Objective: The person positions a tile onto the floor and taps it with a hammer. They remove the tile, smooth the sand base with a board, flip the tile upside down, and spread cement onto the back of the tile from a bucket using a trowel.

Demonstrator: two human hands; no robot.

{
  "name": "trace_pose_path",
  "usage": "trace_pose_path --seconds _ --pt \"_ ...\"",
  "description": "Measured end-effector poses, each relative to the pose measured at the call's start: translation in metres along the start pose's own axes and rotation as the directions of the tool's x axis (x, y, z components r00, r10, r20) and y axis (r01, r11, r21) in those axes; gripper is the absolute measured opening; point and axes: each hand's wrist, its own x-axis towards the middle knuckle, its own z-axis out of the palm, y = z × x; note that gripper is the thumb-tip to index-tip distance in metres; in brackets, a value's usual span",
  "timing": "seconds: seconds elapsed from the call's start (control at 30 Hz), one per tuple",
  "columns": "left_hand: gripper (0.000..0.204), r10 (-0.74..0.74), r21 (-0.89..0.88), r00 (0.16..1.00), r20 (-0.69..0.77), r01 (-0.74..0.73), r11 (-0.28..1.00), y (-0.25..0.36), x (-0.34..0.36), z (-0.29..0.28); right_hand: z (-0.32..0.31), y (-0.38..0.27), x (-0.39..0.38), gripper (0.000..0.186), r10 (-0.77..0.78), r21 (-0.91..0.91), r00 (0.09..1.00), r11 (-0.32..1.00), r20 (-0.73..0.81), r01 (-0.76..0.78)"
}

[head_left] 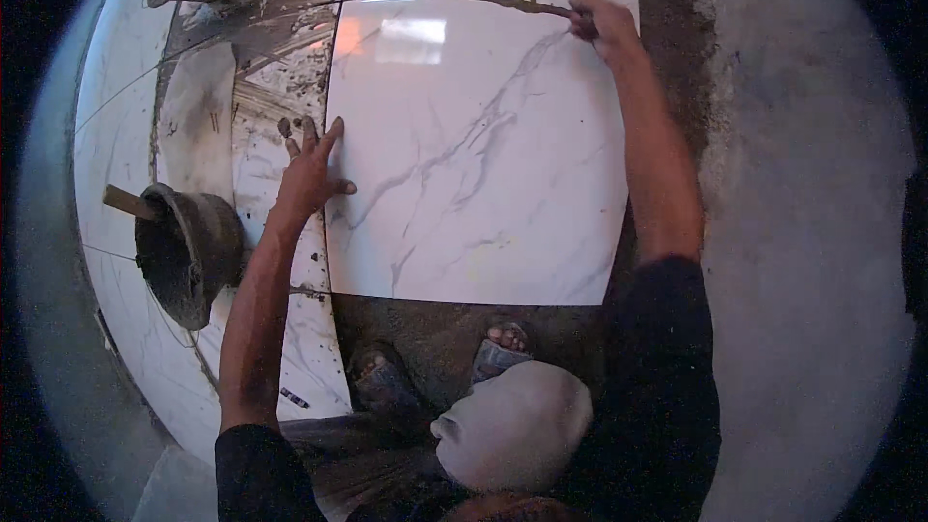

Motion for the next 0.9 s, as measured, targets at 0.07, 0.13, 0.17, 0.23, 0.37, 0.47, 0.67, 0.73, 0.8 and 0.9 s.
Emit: trace_pose_path --seconds 0.07,0.13,0.17,0.23,0.37,0.47,0.67,0.73,0.8,0.9 --pt "0.107 0.034 0.073 0.997 -0.075 -0.028 0.997 -0.005 -0.002 -0.001 -0.021 0.005 -0.045 0.028 -0.049 0.084 0.994 0.995 -0.103 0.058" --pt "0.107 0.042 0.075 0.996 -0.076 -0.037 0.997 0.001 -0.001 -0.003 -0.051 0.0 -0.083 0.041 -0.145 -0.104 0.952 0.987 -0.27 0.121" --pt "0.106 0.046 0.086 0.996 -0.08 -0.039 0.995 0.004 -0.001 -0.005 -0.059 -0.009 -0.097 0.041 -0.224 -0.294 0.91 0.948 -0.348 0.121" --pt "0.106 0.056 0.071 0.995 -0.085 -0.05 0.996 0.005 0.002 0.001 -0.088 -0.014 -0.098 0.037 -0.303 -0.503 0.882 0.86 -0.36 0.091" --pt "0.107 0.159 0.053 0.978 -0.137 -0.153 0.987 -0.019 0.009 0.015 -0.108 -0.004 -0.071 0.04 -0.464 -0.859 0.824 0.51 -0.326 -0.053" --pt "0.107 0.182 0.07 0.97 -0.16 -0.173 0.982 -0.01 0.006 0.015 -0.104 0.006 -0.047 0.044 -0.559 -0.934 0.781 0.347 -0.279 -0.086" --pt "0.108 0.129 0.01 0.984 -0.121 -0.129 0.992 -0.013 0.004 0.012 -0.085 0.019 -0.042 0.042 -0.458 -0.908 0.844 0.411 -0.279 -0.077" --pt "0.108 0.094 0.003 0.991 -0.098 -0.094 0.996 -0.011 0.006 0.011 -0.082 0.021 -0.047 0.042 -0.438 -0.886 0.847 0.457 -0.303 -0.08" --pt "0.108 0.057 0.001 0.996 -0.073 -0.057 0.998 -0.012 0.007 0.012 -0.079 0.027 -0.062 0.044 -0.415 -0.891 0.858 0.442 -0.302 -0.1" --pt "0.108 0.072 -0.022 0.992 -0.103 -0.074 0.997 -0.015 0.006 0.014 -0.077 0.035 -0.094 0.048 -0.38 -0.897 0.872 0.42 -0.31 -0.136"
